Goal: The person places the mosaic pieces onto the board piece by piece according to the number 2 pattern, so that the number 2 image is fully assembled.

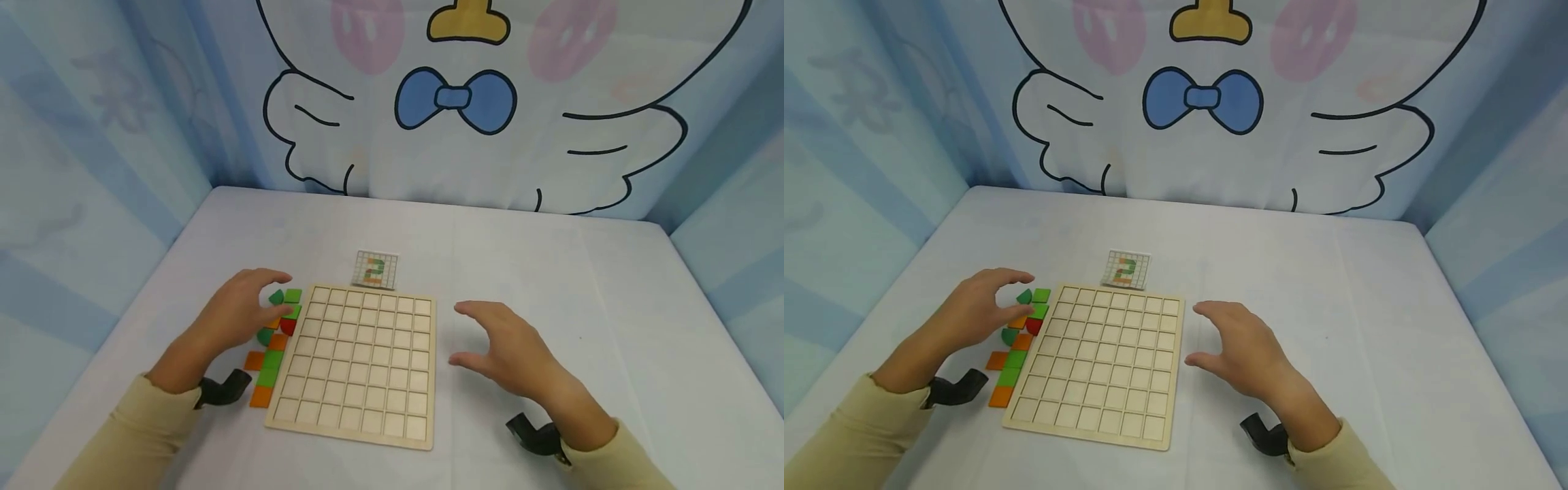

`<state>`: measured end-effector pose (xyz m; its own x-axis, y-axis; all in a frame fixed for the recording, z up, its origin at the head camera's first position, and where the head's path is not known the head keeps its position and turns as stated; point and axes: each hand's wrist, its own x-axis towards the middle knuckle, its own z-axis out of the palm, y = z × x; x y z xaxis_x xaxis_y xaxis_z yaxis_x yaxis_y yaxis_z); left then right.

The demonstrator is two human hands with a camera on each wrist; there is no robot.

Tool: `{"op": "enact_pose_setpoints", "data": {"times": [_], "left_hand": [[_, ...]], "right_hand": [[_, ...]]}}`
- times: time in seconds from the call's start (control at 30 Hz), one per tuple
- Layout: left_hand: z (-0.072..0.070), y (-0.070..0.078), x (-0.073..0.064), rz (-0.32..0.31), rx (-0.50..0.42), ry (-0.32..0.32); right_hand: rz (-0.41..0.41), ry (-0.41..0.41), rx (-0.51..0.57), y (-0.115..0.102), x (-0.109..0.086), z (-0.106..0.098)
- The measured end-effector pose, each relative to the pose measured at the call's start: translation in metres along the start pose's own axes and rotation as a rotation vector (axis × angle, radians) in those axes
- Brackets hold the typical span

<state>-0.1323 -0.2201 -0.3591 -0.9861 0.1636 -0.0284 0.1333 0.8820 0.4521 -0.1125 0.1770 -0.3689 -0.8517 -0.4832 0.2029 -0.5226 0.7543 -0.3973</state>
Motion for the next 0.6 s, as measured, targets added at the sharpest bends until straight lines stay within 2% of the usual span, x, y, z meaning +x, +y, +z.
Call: {"op": "enact_pose_setpoints", "data": {"times": [0.17, 0.43, 0.6], "left_hand": [[0.003, -0.014, 0.007, 0.018, -0.062, -0.051], [0.007, -0.028, 0.016, -0.038, -0.111, -0.1], [0.011, -0.035, 0.022, -0.044, -0.122, -0.105]], "right_hand": [[0.006, -0.061, 0.046, -0.004, 0.003, 0.012], [0.042, -0.15, 0.09, -0.009, 0.006, 0.027], [0.032, -0.157, 0.081, -0.008, 0.008, 0.036]]}}
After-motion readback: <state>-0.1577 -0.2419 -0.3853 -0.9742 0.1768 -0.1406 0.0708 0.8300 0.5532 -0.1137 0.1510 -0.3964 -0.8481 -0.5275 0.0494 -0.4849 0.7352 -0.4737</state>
